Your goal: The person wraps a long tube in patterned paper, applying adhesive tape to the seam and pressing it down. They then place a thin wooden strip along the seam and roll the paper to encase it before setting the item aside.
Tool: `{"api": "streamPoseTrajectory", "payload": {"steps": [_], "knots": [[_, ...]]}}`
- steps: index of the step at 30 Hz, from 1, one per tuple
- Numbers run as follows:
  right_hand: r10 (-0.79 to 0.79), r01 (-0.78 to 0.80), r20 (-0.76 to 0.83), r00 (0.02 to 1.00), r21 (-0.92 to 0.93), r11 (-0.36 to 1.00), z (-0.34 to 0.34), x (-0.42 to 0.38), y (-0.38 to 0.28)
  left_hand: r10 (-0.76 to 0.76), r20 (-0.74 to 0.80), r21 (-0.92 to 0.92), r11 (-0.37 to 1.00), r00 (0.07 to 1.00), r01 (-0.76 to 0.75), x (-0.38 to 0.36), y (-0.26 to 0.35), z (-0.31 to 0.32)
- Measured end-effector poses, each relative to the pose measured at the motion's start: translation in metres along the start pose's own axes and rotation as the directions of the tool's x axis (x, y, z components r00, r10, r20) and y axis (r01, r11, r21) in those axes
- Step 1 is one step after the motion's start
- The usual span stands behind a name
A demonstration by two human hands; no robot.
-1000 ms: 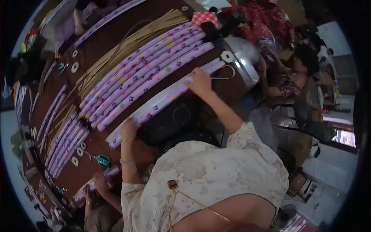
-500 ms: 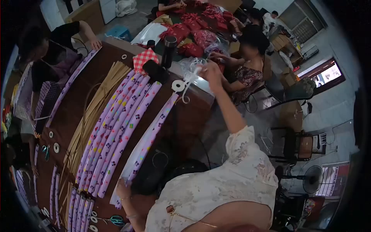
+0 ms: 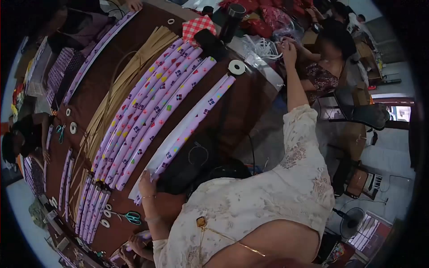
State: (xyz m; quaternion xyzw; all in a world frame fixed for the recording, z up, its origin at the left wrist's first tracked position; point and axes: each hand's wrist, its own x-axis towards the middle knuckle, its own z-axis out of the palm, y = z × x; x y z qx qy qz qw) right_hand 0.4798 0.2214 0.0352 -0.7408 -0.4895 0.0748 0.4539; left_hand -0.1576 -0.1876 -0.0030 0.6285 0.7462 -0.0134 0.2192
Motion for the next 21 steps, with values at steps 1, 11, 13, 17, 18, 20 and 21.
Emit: {"api": "streamPoseTrajectory", "payload": {"steps": [1, 11, 13, 17, 18, 20, 21], "knots": [[0.041, -0.051, 0.116, 0.992, 0.083, 0.995, 0.013, -0.006, 0.013, -0.017, 0.004, 0.000, 1.000, 1.000, 0.017, -0.001, 0.001, -0.001], [0.084, 0.420, 0.601, 0.795, -0.645, 0.638, 0.046, -0.070, -0.098, -0.143, -0.007, -0.038, 0.989, 0.990, 0.142, -0.004, 0.017, -0.003], [-0.210, 0.763, 0.853, 0.477, -0.285, 0.580, 0.084, -0.074, -0.077, -0.162, -0.053, -0.047, 0.986, 0.985, 0.160, -0.001, 0.019, 0.001], [-0.411, 0.214, 0.908, 0.087, 0.386, 0.897, 0.089, -0.241, -0.192, -0.194, -0.022, -0.067, 0.979, 0.981, 0.192, -0.001, 0.021, 0.001], [-0.449, 0.185, 0.893, -0.019, 0.445, 0.876, 0.094, -0.273, -0.204, -0.169, -0.057, -0.056, 0.985, 0.984, 0.166, -0.003, 0.021, 0.001], [-0.555, 0.254, 0.822, -0.127, 0.567, 0.783, 0.115, -0.328, -0.218, -0.185, -0.067, -0.081, 0.980, 0.981, 0.179, -0.004, 0.023, 0.002], [-0.553, 0.248, 0.816, -0.170, 0.578, 0.777, 0.125, -0.350, -0.222, -0.193, -0.082, -0.101, 0.978, 0.978, 0.184, -0.003, 0.023, 0.003]]}}
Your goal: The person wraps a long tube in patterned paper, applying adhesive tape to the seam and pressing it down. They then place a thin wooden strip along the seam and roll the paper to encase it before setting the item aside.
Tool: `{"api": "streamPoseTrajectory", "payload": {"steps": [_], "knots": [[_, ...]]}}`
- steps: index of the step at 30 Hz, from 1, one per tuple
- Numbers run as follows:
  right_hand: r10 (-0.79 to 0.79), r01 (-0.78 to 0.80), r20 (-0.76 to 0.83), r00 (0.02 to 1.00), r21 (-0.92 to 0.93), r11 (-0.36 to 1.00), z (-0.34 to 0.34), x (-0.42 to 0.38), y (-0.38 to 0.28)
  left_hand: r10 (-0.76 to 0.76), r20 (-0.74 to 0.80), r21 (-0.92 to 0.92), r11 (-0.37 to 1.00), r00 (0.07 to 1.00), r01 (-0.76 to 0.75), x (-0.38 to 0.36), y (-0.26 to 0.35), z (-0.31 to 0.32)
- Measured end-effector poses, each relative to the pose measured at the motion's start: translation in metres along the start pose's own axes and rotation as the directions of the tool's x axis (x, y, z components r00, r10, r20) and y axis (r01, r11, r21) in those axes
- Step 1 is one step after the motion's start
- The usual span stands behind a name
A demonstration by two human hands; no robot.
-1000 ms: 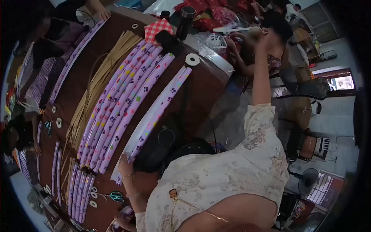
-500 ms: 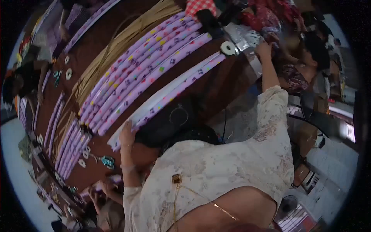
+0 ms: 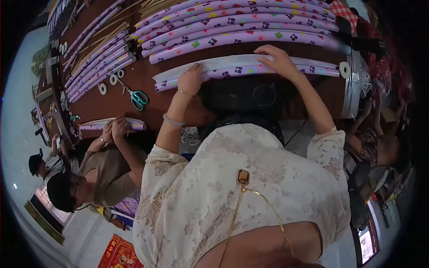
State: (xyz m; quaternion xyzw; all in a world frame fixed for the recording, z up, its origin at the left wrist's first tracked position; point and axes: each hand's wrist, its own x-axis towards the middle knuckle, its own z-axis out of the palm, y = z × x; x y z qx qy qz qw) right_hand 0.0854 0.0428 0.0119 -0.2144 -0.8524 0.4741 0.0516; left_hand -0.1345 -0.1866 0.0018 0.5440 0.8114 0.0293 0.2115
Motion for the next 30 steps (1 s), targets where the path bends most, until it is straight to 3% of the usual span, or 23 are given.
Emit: {"api": "streamPoseTrajectory", "payload": {"steps": [2, 4, 6, 8, 12, 15, 20, 24, 26, 30], "knots": [[-0.016, 0.016, 0.050, 0.999, 0.001, 1.000, 0.029, 0.021, -0.002, 0.017, -0.056, 0.022, 1.000, 0.998, -0.016, -0.002, 0.002, 0.001], [-0.046, 0.054, 0.036, 0.998, -0.248, 0.967, 0.047, 0.036, 0.000, 0.033, -0.114, 0.042, 0.999, 0.993, -0.028, -0.004, 0.003, 0.002], [0.013, 0.002, 0.060, 0.998, -0.250, 0.968, 0.052, 0.045, 0.001, 0.010, -0.121, 0.026, 1.000, 0.993, -0.007, -0.006, 0.004, 0.002], [0.100, -0.104, 0.169, 0.980, 0.016, 0.994, 0.052, 0.049, -0.002, 0.002, -0.133, 0.016, 1.000, 0.991, 0.000, -0.006, 0.004, 0.004], [0.065, -0.042, 0.215, 0.974, -0.114, 0.993, 0.056, 0.051, -0.005, -0.008, -0.154, -0.010, 1.000, 0.988, 0.006, -0.008, 0.005, 0.005], [0.034, -0.036, 0.180, 0.983, 0.009, 0.999, 0.055, 0.049, 0.001, -0.057, -0.069, -0.015, 0.998, 0.996, 0.056, -0.006, 0.004, 0.010], [0.108, -0.140, 0.267, 0.958, 0.102, 0.985, 0.047, 0.050, -0.008, -0.050, -0.083, -0.017, 0.999, 0.995, 0.048, -0.007, 0.006, 0.007], [0.152, -0.183, 0.264, 0.953, 0.097, 0.978, 0.051, 0.052, -0.003, -0.036, -0.101, -0.020, 0.999, 0.994, 0.034, -0.007, 0.005, 0.008], [0.085, -0.087, 0.280, 0.956, -0.006, 0.996, 0.051, 0.052, 0.000, -0.040, -0.087, -0.020, 0.999, 0.995, 0.038, -0.006, 0.005, 0.008], [0.114, -0.090, 0.300, 0.947, -0.091, 0.992, 0.052, 0.054, -0.002, -0.060, -0.063, -0.015, 0.998, 0.996, 0.059, -0.006, 0.007, 0.005]]}}
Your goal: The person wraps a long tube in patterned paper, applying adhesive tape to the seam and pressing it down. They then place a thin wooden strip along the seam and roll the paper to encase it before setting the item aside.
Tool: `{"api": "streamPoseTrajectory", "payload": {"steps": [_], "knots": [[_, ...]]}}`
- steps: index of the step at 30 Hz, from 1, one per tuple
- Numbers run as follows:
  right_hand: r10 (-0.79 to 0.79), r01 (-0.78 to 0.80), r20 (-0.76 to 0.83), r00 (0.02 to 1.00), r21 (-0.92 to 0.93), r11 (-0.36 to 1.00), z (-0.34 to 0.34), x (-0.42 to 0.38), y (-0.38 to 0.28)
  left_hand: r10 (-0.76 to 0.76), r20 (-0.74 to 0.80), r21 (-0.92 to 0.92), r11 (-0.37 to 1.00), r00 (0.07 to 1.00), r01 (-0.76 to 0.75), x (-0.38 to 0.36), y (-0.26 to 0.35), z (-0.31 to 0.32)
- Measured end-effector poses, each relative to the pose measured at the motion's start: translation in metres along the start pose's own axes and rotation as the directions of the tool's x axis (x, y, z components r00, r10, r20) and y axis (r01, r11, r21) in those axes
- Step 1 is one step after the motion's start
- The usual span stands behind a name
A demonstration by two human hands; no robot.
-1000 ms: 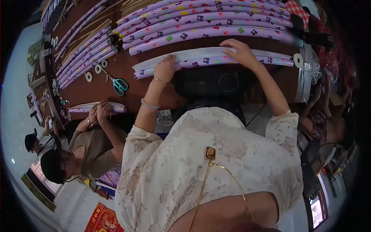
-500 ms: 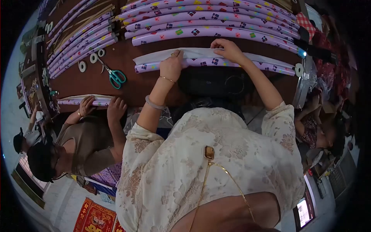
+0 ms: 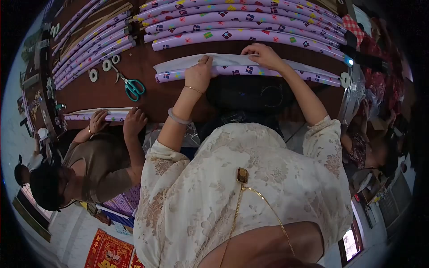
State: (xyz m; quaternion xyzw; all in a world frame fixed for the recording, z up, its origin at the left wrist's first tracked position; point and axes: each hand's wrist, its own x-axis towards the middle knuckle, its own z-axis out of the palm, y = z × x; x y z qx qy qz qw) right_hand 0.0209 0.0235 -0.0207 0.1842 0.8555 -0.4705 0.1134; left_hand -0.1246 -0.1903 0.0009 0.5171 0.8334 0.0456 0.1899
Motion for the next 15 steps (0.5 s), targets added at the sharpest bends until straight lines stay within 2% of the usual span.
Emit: {"api": "streamPoseTrajectory", "payload": {"steps": [3, 5, 12, 15], "knots": [[0.005, -0.005, -0.018, 1.000, 0.000, 1.000, 0.001, -0.001, 0.000, -0.011, 0.032, 0.022, 1.000, 0.999, 0.010, 0.000, 0.002, -0.002], [-0.032, 0.034, -0.022, 0.999, 0.139, 0.990, 0.001, 0.000, 0.006, -0.006, 0.024, 0.019, 1.000, 1.000, 0.006, 0.000, 0.001, 0.001], [0.014, -0.013, -0.004, 1.000, 0.160, 0.987, -0.008, -0.004, 0.003, -0.006, 0.031, 0.010, 1.000, 0.999, 0.006, 0.000, 0.000, 0.001], [-0.010, 0.000, 0.041, 0.999, 0.239, 0.971, -0.012, -0.004, 0.008, 0.022, 0.010, 0.012, 1.000, 1.000, -0.022, 0.000, -0.003, 0.004]]}}
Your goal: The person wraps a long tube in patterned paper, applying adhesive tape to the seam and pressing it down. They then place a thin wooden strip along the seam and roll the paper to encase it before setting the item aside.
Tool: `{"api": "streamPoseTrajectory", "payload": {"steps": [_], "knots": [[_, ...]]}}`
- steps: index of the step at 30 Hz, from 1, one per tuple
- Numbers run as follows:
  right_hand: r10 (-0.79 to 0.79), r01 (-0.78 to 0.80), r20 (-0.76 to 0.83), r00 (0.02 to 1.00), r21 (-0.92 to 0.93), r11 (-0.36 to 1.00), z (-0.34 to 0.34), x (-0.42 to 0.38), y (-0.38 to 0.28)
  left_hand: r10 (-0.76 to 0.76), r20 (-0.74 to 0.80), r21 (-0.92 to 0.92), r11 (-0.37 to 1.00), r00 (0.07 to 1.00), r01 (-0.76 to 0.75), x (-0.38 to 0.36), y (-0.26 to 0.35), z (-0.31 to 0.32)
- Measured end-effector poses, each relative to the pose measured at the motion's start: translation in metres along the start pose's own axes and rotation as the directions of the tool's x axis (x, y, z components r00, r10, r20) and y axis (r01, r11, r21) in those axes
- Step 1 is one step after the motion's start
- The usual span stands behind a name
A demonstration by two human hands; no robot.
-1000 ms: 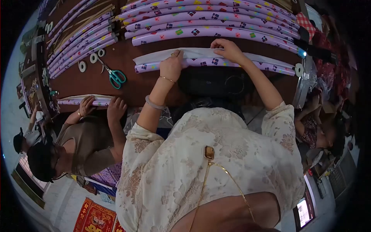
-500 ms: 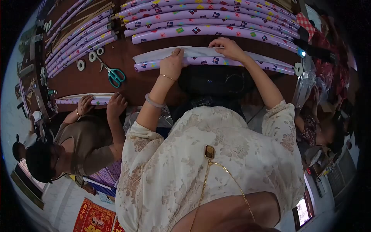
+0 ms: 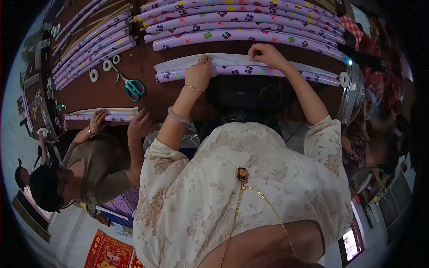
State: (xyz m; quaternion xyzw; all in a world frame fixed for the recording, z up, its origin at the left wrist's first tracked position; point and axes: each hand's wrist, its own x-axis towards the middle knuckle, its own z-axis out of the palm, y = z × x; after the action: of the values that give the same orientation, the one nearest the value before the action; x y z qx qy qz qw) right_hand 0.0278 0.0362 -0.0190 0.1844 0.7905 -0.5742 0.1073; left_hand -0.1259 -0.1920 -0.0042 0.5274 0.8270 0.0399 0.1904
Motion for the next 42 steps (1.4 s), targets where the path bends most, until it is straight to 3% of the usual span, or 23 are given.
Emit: {"api": "streamPoseTrajectory", "payload": {"steps": [2, 6, 8, 10, 12, 13, 15, 16, 18, 22, 24, 26, 33, 37, 38, 42], "knots": [[0.050, -0.050, 0.005, 0.999, -0.035, 0.998, -0.001, -0.004, -0.011, 0.009, -0.016, 0.000, 1.000, 1.000, -0.009, 0.000, -0.001, 0.001], [0.008, -0.006, 0.017, 1.000, -0.089, 0.996, -0.009, -0.009, -0.016, -0.009, -0.038, 0.052, 0.999, 0.999, 0.011, 0.002, 0.000, 0.006], [-0.217, 0.219, -0.068, 0.974, 0.023, 0.975, -0.019, -0.017, -0.007, -0.015, -0.022, 0.067, 0.998, 1.000, 0.017, 0.003, 0.000, 0.008], [-0.225, 0.235, -0.127, 0.966, 0.076, 0.969, -0.031, -0.036, -0.010, -0.019, -0.005, 0.082, 0.996, 1.000, 0.019, 0.004, 0.000, 0.007], [0.052, -0.078, -0.220, 0.974, -0.111, 0.991, -0.041, -0.068, -0.023, -0.026, 0.000, 0.070, 0.997, 1.000, 0.026, 0.002, 0.001, 0.005], [0.057, -0.084, -0.227, 0.972, -0.110, 0.990, -0.042, -0.084, -0.022, -0.017, 0.001, 0.068, 0.998, 1.000, 0.017, 0.002, 0.001, 0.005], [-0.064, -0.060, -0.233, 0.970, -0.491, 0.869, -0.046, -0.113, -0.017, -0.011, -0.001, 0.034, 0.999, 1.000, 0.011, 0.001, 0.000, 0.004], [-0.062, -0.067, -0.242, 0.968, -0.491, 0.869, -0.048, -0.123, -0.006, -0.001, -0.002, 0.035, 0.999, 1.000, 0.001, 0.001, 0.000, 0.005], [-0.093, -0.181, -0.350, 0.932, -0.673, 0.718, -0.043, -0.143, 0.020, 0.055, -0.142, 0.041, 0.998, 0.988, -0.049, 0.000, 0.000, 0.008], [0.016, -0.190, -0.336, 0.942, -0.493, 0.849, -0.051, -0.152, 0.047, 0.081, -0.151, 0.036, 0.996, 0.985, -0.077, -0.001, 0.002, 0.001], [-0.041, -0.165, -0.358, 0.933, -0.524, 0.835, -0.050, -0.150, 0.056, 0.006, 0.039, -0.016, 1.000, 0.999, -0.005, -0.002, 0.005, -0.010], [-0.103, -0.136, -0.376, 0.921, -0.558, 0.819, -0.051, -0.150, 0.065, 0.049, -0.017, -0.077, 0.996, 0.999, -0.050, -0.004, 0.002, -0.006], [-0.028, -0.200, -0.357, 0.933, -0.585, 0.786, -0.049, -0.148, 0.052, 0.189, -0.199, -0.289, 0.926, 0.961, -0.242, -0.004, -0.027, 0.006], [-0.037, -0.260, -0.398, 0.917, -0.665, 0.700, -0.041, -0.147, 0.060, 0.208, -0.203, -0.241, 0.937, 0.957, -0.255, -0.010, -0.027, 0.008], [0.022, -0.292, -0.368, 0.930, -0.699, 0.653, -0.042, -0.148, 0.059, 0.200, -0.203, -0.240, 0.939, 0.959, -0.246, -0.011, -0.025, 0.009], [0.004, -0.272, -0.371, 0.929, -0.673, 0.687, -0.044, -0.155, 0.050, 0.193, -0.191, -0.253, 0.938, 0.962, -0.238, -0.012, -0.022, 0.005]]}}
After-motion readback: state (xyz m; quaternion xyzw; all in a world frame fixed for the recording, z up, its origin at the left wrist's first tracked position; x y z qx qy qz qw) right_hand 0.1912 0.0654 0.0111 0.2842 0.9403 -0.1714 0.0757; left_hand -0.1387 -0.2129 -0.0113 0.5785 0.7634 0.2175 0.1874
